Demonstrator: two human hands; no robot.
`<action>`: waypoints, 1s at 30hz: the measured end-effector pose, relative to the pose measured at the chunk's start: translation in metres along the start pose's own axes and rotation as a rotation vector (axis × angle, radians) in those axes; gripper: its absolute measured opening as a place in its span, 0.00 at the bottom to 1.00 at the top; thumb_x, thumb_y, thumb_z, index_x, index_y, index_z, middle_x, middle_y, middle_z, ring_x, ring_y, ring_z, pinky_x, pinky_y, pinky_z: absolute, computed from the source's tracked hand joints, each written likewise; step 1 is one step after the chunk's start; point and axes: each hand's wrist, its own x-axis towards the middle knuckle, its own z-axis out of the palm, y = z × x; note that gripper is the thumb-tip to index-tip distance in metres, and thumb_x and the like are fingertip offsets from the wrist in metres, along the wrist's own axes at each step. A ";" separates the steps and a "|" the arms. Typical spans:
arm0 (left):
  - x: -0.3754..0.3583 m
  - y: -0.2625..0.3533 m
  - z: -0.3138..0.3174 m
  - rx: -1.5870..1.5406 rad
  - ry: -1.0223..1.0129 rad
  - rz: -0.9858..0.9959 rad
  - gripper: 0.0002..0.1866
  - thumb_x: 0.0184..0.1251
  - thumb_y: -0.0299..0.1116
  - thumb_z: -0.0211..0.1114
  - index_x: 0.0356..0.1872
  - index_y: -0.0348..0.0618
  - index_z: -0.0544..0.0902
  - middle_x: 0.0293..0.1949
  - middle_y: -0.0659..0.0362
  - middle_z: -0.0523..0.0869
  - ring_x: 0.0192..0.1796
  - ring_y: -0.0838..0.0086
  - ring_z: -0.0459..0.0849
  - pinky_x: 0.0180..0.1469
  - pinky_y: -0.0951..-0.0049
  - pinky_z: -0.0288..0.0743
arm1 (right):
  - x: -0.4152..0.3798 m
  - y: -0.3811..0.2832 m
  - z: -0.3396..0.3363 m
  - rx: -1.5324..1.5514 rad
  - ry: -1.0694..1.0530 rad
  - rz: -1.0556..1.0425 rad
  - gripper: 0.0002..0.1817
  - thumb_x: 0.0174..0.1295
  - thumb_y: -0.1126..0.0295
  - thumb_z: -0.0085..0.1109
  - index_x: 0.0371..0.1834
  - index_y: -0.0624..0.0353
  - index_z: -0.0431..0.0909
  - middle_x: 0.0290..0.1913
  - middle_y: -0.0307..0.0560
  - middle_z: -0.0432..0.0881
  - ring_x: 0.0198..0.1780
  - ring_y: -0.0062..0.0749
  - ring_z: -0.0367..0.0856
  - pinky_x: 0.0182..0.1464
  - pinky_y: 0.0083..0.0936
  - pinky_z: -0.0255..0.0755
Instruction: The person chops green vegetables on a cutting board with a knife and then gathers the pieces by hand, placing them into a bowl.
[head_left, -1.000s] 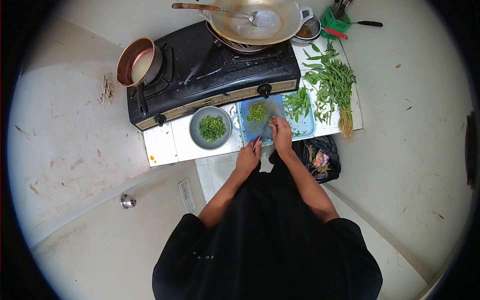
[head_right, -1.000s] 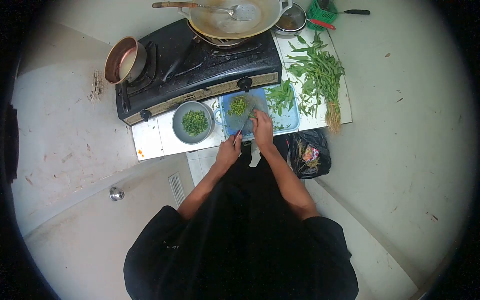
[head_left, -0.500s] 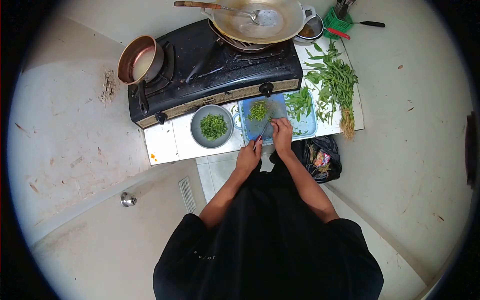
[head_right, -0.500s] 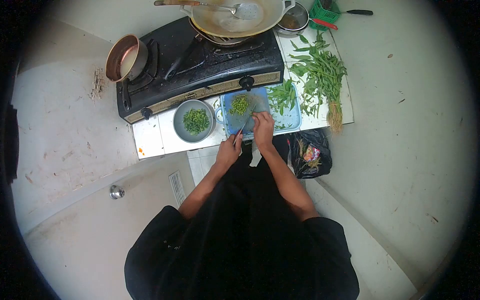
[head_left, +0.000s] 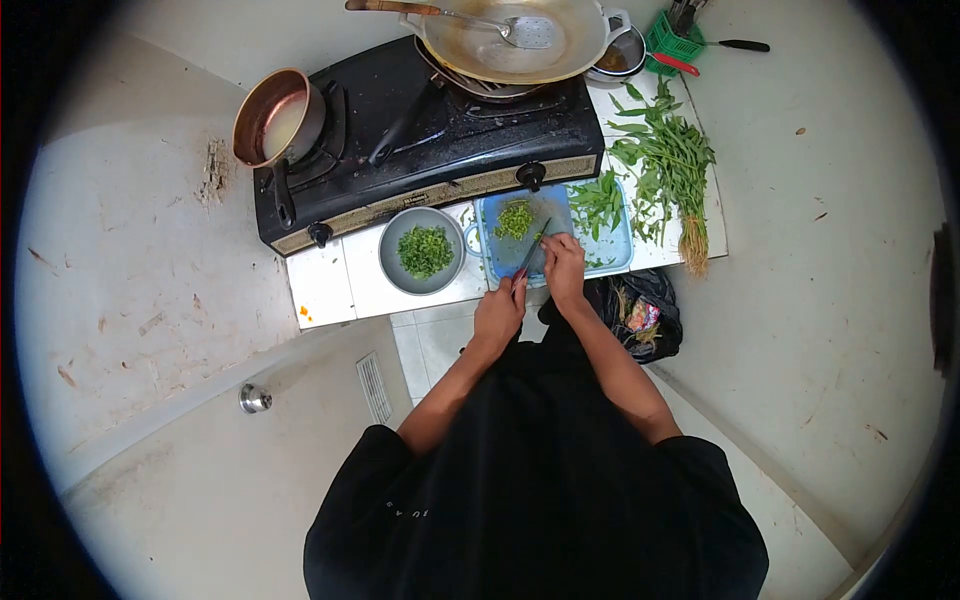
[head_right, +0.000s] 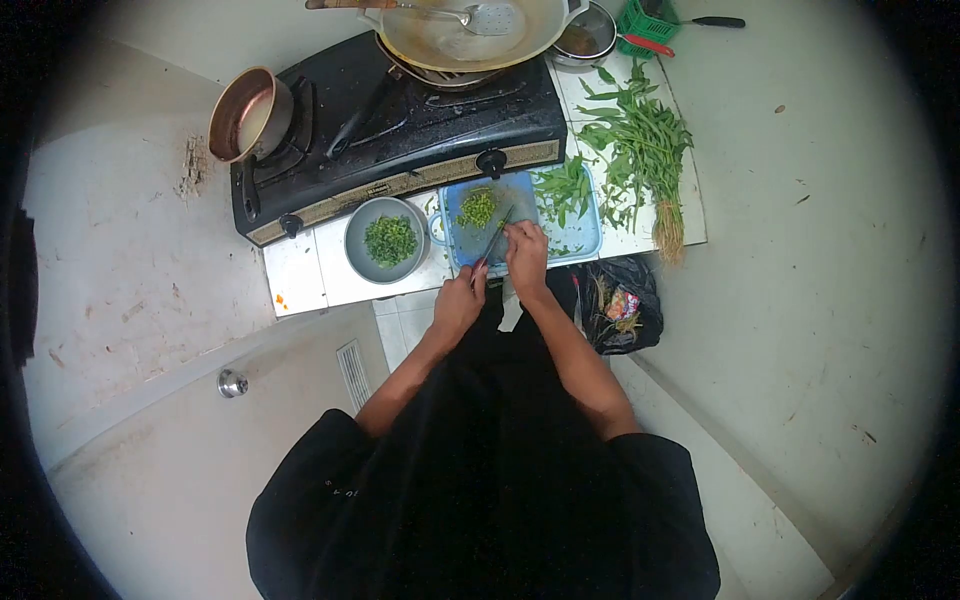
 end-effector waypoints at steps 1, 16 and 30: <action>0.001 0.002 0.002 0.007 0.012 -0.001 0.22 0.80 0.49 0.55 0.45 0.36 0.82 0.26 0.33 0.85 0.33 0.33 0.86 0.37 0.37 0.79 | 0.000 0.000 0.001 0.001 0.000 -0.001 0.10 0.58 0.83 0.61 0.41 0.63 0.88 0.38 0.52 0.83 0.42 0.51 0.81 0.48 0.41 0.74; -0.002 -0.012 0.009 0.083 0.033 0.034 0.21 0.80 0.49 0.56 0.46 0.37 0.80 0.25 0.33 0.85 0.31 0.34 0.86 0.32 0.38 0.79 | -0.003 0.002 0.005 -0.007 0.026 0.009 0.10 0.58 0.82 0.63 0.41 0.62 0.89 0.40 0.51 0.85 0.45 0.50 0.82 0.50 0.41 0.75; 0.009 -0.013 0.007 -0.123 -0.029 0.010 0.22 0.80 0.49 0.56 0.43 0.36 0.81 0.29 0.31 0.84 0.36 0.30 0.84 0.41 0.37 0.77 | -0.003 0.003 0.003 0.031 0.042 0.002 0.11 0.58 0.81 0.62 0.42 0.61 0.89 0.41 0.51 0.86 0.45 0.51 0.82 0.52 0.42 0.74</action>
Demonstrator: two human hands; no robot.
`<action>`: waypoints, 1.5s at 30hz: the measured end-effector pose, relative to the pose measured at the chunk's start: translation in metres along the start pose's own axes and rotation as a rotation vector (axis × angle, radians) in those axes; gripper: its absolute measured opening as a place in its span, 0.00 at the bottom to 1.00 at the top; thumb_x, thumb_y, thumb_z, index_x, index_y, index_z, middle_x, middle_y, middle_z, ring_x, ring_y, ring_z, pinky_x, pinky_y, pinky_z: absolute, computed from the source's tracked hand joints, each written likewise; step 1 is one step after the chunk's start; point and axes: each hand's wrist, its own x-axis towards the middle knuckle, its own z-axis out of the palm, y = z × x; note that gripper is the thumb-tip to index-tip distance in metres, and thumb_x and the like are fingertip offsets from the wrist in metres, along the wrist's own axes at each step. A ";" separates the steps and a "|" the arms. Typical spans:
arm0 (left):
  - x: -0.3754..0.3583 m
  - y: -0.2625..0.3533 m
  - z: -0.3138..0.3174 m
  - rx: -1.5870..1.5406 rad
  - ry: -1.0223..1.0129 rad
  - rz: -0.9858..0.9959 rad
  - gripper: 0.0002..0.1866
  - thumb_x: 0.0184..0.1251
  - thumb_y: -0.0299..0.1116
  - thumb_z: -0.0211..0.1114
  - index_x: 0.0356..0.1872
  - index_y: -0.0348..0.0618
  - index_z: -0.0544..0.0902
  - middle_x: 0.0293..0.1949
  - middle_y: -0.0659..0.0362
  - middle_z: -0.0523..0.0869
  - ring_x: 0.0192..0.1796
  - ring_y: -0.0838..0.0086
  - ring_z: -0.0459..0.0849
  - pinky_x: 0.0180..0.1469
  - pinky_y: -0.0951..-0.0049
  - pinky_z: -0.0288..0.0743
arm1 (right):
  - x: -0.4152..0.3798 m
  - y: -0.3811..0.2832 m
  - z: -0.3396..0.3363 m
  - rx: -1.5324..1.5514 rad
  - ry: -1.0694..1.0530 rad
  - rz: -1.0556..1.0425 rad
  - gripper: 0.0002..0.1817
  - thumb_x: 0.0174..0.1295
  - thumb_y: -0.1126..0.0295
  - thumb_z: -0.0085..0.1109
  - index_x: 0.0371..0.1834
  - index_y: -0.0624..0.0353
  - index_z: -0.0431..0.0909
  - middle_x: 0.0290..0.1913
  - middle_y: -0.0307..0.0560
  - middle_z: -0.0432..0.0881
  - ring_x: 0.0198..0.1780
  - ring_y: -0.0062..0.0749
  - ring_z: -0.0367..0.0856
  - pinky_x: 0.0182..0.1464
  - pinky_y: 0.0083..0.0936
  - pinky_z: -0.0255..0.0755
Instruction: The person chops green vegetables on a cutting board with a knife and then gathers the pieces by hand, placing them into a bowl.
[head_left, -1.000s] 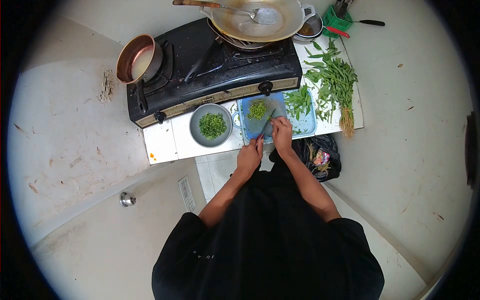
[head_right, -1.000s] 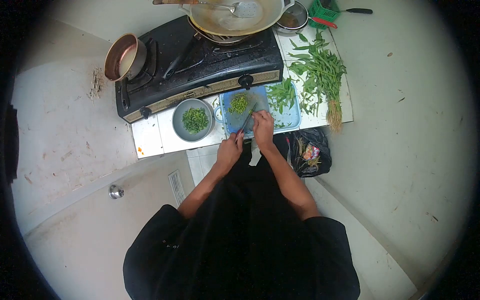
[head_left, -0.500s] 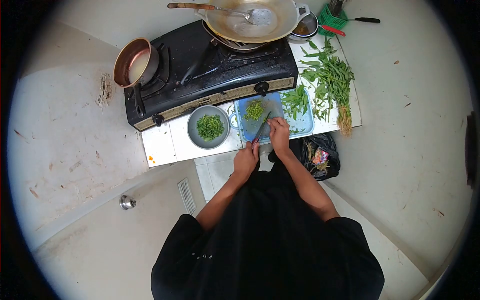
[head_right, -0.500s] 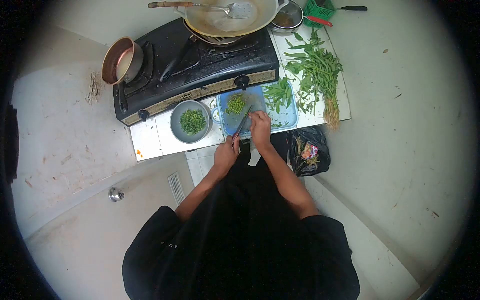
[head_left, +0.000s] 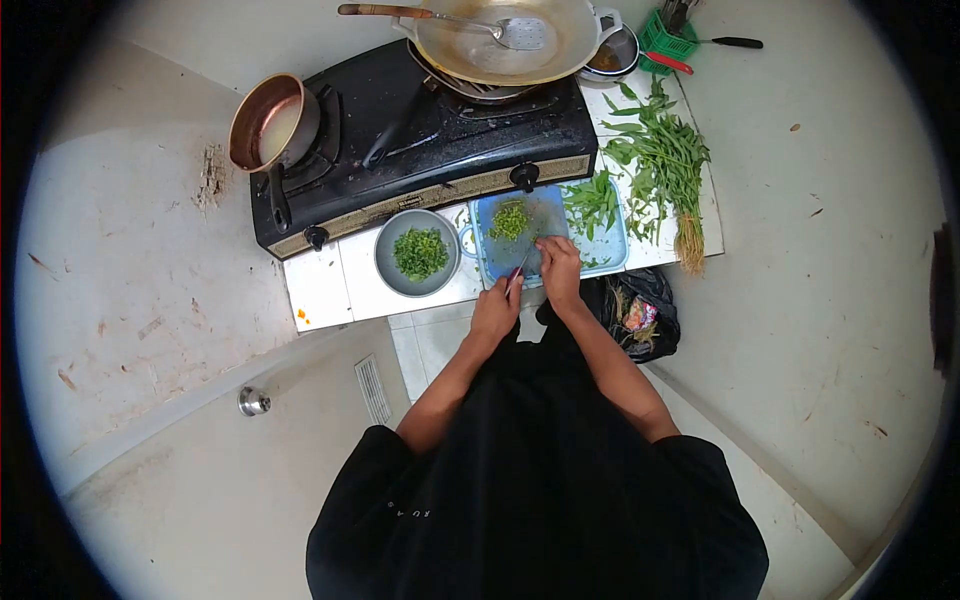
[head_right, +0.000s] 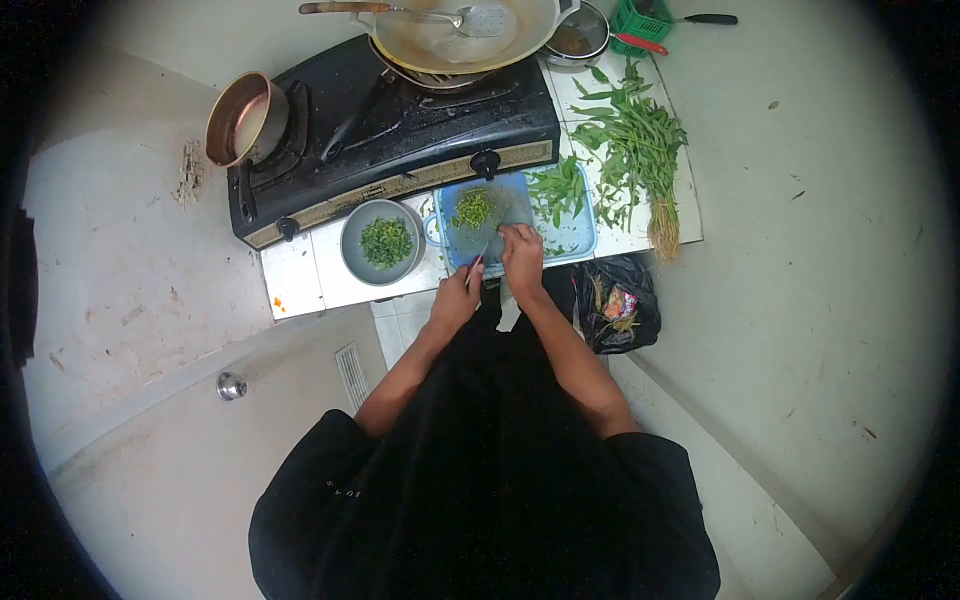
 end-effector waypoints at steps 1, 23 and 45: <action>-0.002 0.001 0.000 -0.002 -0.003 -0.002 0.22 0.80 0.49 0.55 0.44 0.36 0.82 0.29 0.31 0.84 0.37 0.31 0.84 0.42 0.37 0.77 | 0.000 0.001 0.000 -0.001 -0.001 0.000 0.11 0.58 0.81 0.62 0.42 0.61 0.89 0.41 0.51 0.86 0.45 0.51 0.82 0.52 0.42 0.74; -0.009 0.008 -0.007 0.065 -0.020 -0.035 0.23 0.80 0.50 0.55 0.45 0.35 0.81 0.28 0.31 0.84 0.36 0.30 0.84 0.41 0.35 0.77 | -0.006 0.002 0.005 -0.215 -0.002 -0.082 0.16 0.51 0.82 0.63 0.44 0.55 0.86 0.43 0.42 0.83 0.48 0.40 0.80 0.53 0.38 0.67; -0.020 -0.012 -0.009 -0.032 0.038 -0.063 0.24 0.81 0.50 0.54 0.45 0.34 0.82 0.30 0.31 0.85 0.39 0.31 0.84 0.42 0.38 0.77 | -0.006 0.005 0.000 -0.201 0.008 -0.129 0.17 0.54 0.81 0.63 0.47 0.53 0.85 0.43 0.40 0.84 0.48 0.39 0.80 0.55 0.39 0.66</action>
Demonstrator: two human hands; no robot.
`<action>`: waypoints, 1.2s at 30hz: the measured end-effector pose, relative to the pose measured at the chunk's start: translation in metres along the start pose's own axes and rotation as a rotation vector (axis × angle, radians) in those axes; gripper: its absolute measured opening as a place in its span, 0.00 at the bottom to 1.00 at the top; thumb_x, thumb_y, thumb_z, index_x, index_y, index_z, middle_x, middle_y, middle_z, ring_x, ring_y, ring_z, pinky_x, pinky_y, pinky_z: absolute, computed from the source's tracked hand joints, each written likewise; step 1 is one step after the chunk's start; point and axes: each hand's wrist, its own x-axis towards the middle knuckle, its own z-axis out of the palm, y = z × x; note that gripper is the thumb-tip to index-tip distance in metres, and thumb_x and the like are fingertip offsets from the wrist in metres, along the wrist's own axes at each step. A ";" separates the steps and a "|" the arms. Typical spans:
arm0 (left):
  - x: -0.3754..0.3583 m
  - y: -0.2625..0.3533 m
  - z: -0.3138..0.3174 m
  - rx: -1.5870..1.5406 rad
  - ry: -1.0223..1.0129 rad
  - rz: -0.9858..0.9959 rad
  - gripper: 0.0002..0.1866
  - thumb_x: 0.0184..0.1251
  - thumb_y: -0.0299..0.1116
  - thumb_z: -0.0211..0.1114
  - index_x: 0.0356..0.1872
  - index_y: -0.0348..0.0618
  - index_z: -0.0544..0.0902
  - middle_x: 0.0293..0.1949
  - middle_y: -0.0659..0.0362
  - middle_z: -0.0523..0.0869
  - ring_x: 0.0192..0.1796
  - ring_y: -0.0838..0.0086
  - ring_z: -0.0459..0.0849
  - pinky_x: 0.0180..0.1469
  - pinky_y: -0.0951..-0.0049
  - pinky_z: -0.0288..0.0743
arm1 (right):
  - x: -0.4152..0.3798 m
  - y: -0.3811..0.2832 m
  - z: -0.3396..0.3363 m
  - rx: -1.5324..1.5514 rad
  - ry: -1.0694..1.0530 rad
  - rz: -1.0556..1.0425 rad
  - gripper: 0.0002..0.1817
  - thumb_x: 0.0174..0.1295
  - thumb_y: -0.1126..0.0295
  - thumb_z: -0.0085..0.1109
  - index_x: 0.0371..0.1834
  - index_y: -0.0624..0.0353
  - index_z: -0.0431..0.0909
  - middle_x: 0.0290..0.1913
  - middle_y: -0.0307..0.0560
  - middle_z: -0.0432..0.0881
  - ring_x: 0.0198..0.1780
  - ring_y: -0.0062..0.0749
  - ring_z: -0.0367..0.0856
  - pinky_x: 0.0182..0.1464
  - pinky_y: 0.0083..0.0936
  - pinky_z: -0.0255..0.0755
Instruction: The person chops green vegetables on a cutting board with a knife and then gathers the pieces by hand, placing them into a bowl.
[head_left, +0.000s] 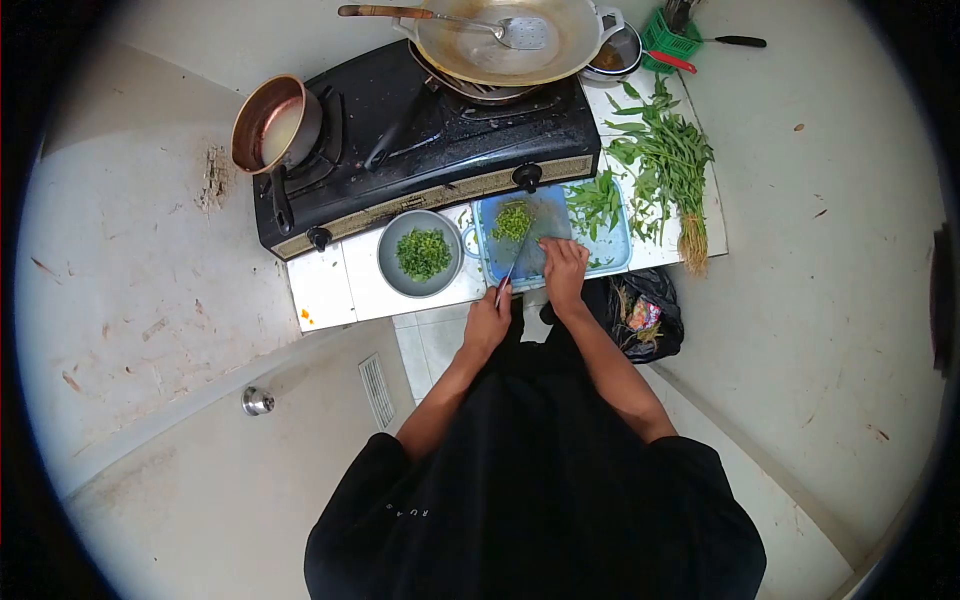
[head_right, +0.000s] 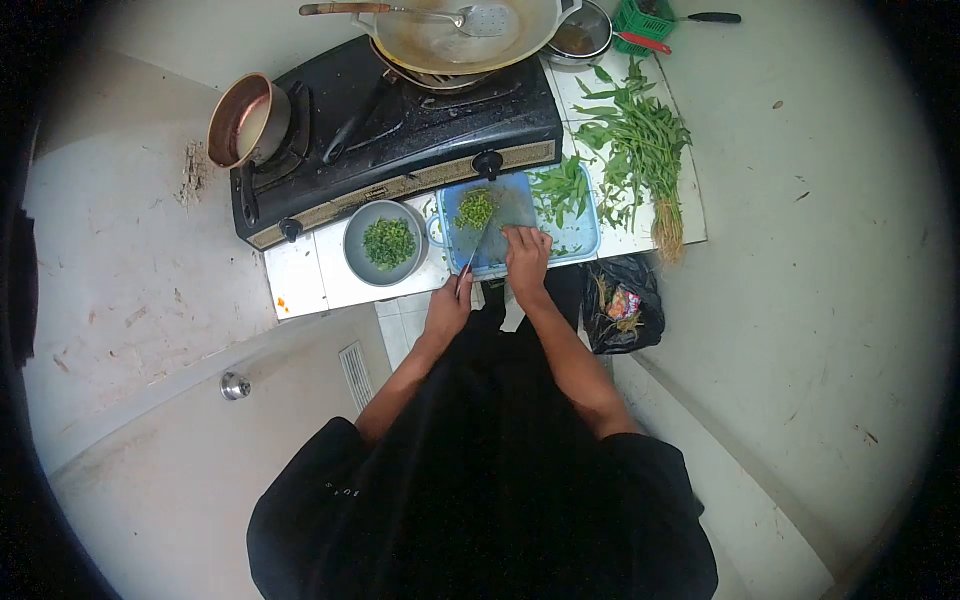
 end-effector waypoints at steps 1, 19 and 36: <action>0.003 0.000 0.000 -0.026 -0.010 0.018 0.24 0.81 0.50 0.54 0.45 0.34 0.82 0.31 0.31 0.85 0.39 0.32 0.85 0.42 0.38 0.76 | 0.000 0.000 0.000 -0.001 -0.001 -0.002 0.17 0.54 0.81 0.63 0.47 0.53 0.85 0.43 0.40 0.84 0.48 0.39 0.80 0.55 0.39 0.66; 0.013 0.013 -0.004 0.042 -0.072 0.088 0.22 0.79 0.50 0.57 0.45 0.36 0.82 0.29 0.31 0.85 0.38 0.31 0.85 0.42 0.38 0.78 | -0.003 -0.011 0.005 0.017 0.082 0.113 0.12 0.58 0.81 0.61 0.43 0.55 0.86 0.42 0.44 0.83 0.47 0.44 0.78 0.50 0.39 0.67; 0.030 0.012 0.007 0.158 -0.072 0.131 0.24 0.80 0.52 0.54 0.46 0.37 0.82 0.31 0.31 0.85 0.38 0.32 0.85 0.42 0.38 0.79 | -0.003 -0.008 0.009 0.059 0.094 0.142 0.10 0.61 0.80 0.60 0.42 0.57 0.86 0.41 0.45 0.82 0.46 0.45 0.79 0.49 0.39 0.68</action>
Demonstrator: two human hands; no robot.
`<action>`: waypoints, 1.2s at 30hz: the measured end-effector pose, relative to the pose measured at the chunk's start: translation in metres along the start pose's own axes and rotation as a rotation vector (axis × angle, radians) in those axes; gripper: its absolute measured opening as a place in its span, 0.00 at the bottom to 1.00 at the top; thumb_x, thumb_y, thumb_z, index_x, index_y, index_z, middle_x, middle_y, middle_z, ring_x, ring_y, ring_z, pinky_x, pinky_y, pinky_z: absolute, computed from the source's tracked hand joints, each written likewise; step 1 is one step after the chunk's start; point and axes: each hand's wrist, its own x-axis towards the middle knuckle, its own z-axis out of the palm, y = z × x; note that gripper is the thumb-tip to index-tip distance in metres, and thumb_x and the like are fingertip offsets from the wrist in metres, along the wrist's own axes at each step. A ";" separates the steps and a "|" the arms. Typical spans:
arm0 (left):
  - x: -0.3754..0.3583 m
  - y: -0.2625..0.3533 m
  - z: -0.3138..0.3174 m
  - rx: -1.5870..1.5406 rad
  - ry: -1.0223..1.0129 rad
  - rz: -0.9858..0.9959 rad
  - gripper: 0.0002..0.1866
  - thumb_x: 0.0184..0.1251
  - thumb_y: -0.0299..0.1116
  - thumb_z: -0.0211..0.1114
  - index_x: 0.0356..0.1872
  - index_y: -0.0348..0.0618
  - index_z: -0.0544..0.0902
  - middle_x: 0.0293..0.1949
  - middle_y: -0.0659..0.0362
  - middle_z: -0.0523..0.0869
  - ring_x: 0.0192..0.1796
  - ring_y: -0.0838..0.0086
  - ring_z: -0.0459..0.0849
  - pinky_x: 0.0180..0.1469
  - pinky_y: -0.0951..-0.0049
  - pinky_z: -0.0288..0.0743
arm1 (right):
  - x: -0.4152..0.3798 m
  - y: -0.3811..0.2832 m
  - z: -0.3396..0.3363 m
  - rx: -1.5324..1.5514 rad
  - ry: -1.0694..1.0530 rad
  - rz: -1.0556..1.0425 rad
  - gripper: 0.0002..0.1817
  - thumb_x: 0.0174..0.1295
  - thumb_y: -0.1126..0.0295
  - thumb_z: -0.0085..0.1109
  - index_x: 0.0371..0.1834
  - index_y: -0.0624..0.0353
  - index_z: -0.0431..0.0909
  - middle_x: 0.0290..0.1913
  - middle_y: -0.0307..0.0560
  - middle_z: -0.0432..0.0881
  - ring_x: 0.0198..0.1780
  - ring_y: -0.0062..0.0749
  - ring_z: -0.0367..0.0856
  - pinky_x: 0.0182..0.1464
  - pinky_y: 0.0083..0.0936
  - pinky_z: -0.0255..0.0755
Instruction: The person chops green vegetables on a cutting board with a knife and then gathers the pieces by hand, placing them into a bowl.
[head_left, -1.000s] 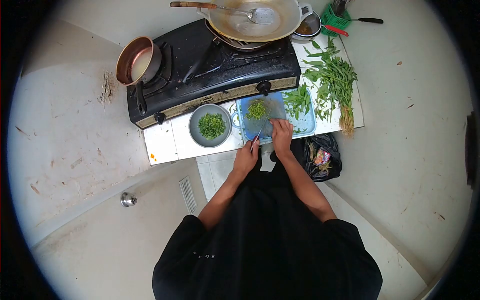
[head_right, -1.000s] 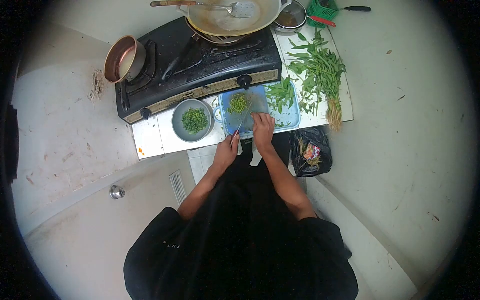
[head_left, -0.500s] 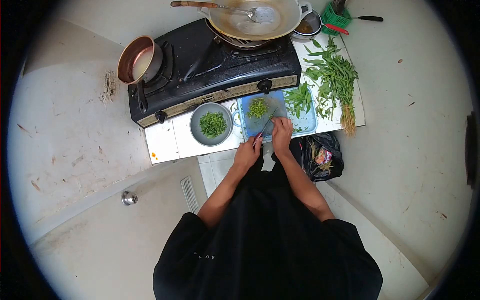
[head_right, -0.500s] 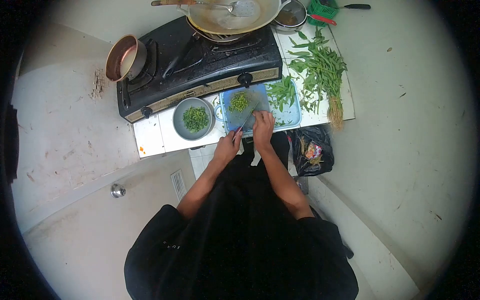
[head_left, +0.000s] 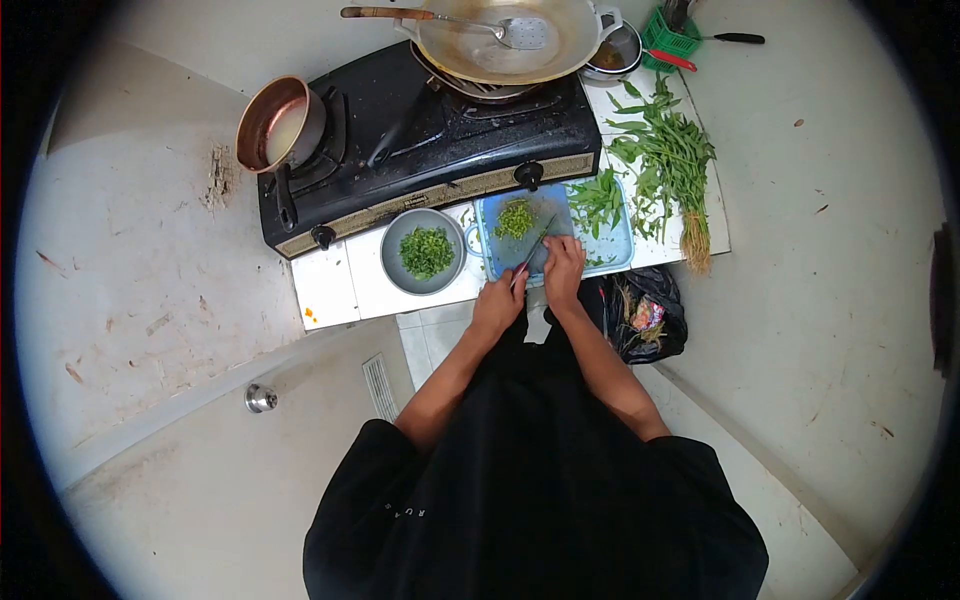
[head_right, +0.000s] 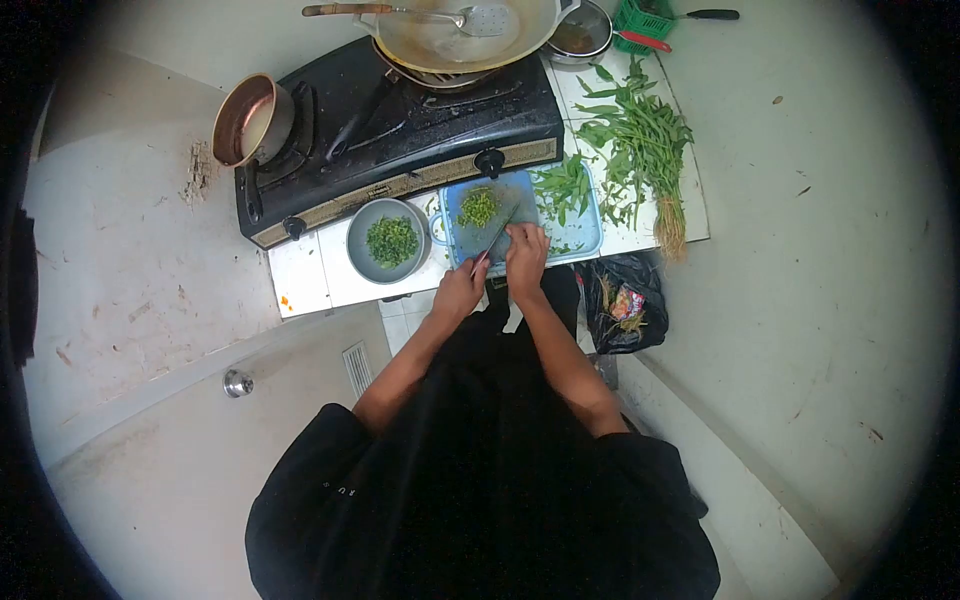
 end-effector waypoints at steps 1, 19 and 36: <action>-0.007 -0.003 0.000 0.010 -0.006 -0.020 0.24 0.80 0.52 0.54 0.46 0.37 0.81 0.31 0.31 0.85 0.38 0.32 0.85 0.42 0.38 0.78 | 0.001 0.001 0.000 -0.002 0.003 -0.004 0.10 0.61 0.80 0.60 0.42 0.57 0.86 0.41 0.45 0.82 0.46 0.45 0.79 0.49 0.39 0.68; -0.015 -0.011 0.001 -0.125 0.014 -0.064 0.23 0.79 0.52 0.56 0.47 0.38 0.82 0.32 0.31 0.85 0.39 0.31 0.85 0.43 0.38 0.79 | -0.006 0.000 -0.008 -0.057 -0.071 -0.034 0.22 0.51 0.85 0.60 0.50 0.58 0.86 0.45 0.47 0.80 0.50 0.47 0.77 0.53 0.41 0.70; -0.001 0.003 -0.002 -0.034 -0.005 0.004 0.23 0.79 0.51 0.57 0.44 0.38 0.82 0.30 0.32 0.85 0.38 0.32 0.85 0.41 0.37 0.78 | -0.002 -0.002 -0.008 -0.054 -0.055 -0.043 0.16 0.53 0.85 0.59 0.45 0.59 0.86 0.42 0.48 0.79 0.48 0.47 0.78 0.48 0.42 0.68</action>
